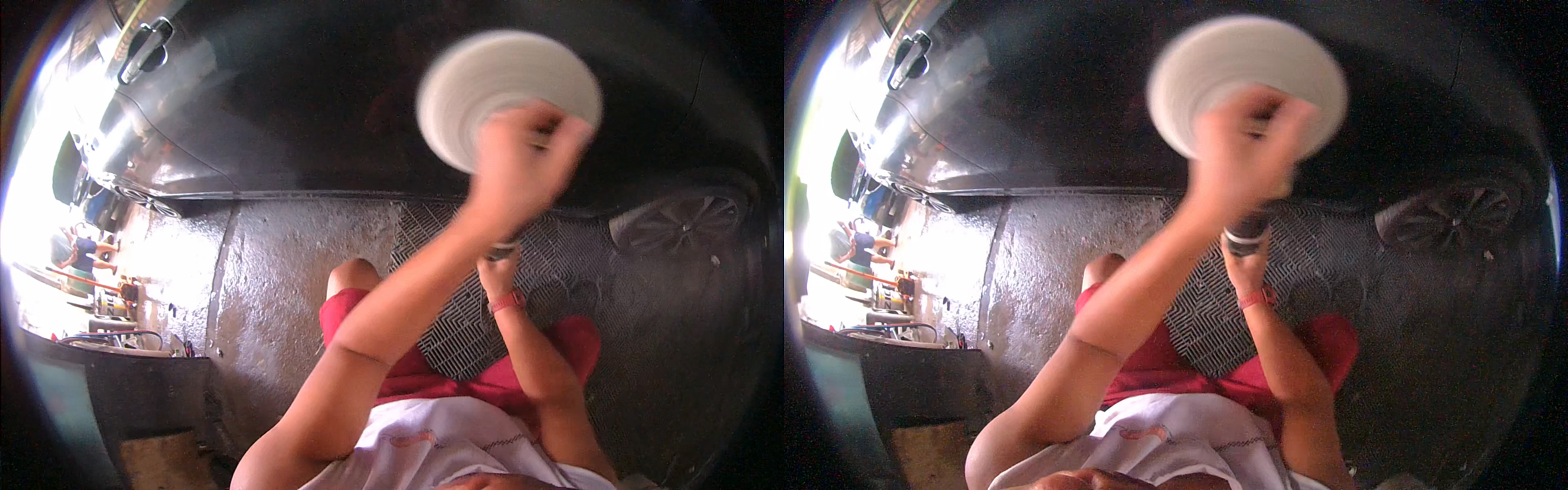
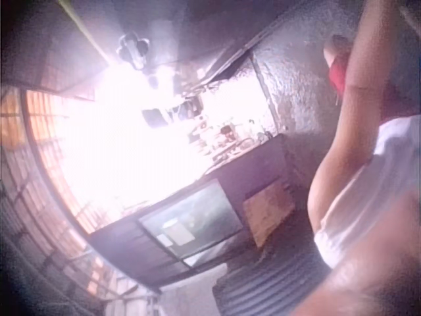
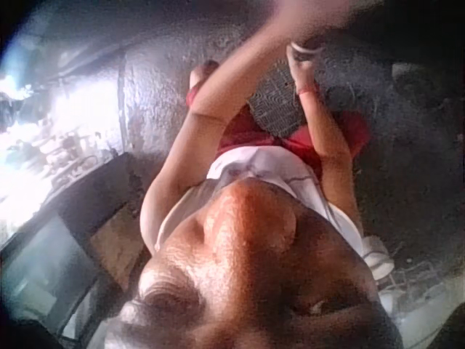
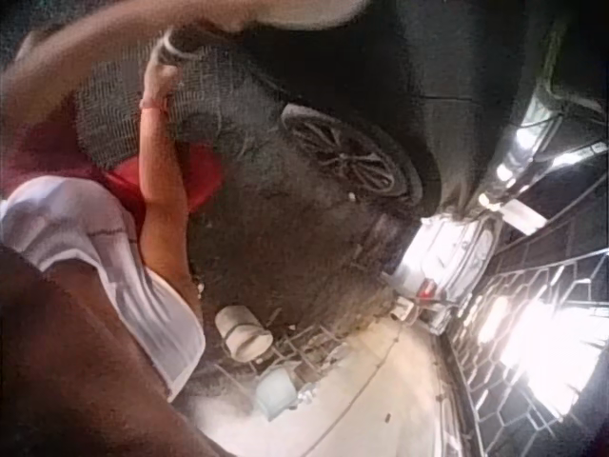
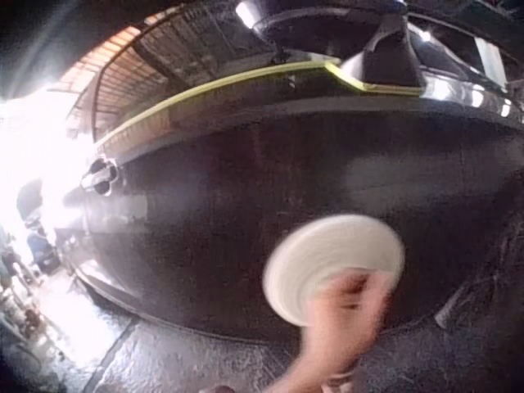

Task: The person uses a rotary polisher to buff the side panel of a black car. They apply a white polishing compound from a bottle onto the car's surface and the polishing pad, then continue buffing the area with the machine.

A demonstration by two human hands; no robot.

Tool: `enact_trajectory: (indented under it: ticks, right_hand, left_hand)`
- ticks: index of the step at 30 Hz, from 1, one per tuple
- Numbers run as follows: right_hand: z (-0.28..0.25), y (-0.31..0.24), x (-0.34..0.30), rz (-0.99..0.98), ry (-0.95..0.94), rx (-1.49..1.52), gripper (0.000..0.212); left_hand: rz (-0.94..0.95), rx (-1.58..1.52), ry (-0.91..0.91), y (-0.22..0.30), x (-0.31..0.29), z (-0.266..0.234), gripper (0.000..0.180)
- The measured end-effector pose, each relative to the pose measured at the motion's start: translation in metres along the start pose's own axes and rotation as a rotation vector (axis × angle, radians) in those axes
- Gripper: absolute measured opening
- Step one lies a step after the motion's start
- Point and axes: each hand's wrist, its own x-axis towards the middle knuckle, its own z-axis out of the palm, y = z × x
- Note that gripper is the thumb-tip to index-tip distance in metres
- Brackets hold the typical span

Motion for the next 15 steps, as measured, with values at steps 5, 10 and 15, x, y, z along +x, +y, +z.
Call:
enact_trajectory:
  ticks: [5, 10, 15]
  right_hand:
    - [-0.031, 0.098, -0.012, 0.406, 0.244, 0.821, 0.078]
    - [-0.010, 0.008, -0.006, 0.219, 0.091, 0.446, 0.079]
    - [0.013, -0.098, 0.020, -0.176, -0.010, -0.372, 0.079]
  left_hand:
    - [0.526, -0.141, -0.394, 0.003, 0.011, 0.106, 0.043]
    - [0.607, -0.028, -0.297, -0.020, 0.017, 0.069, 0.048]
    - [0.404, 0.023, 0.038, -0.011, 0.027, -0.073, 0.051]
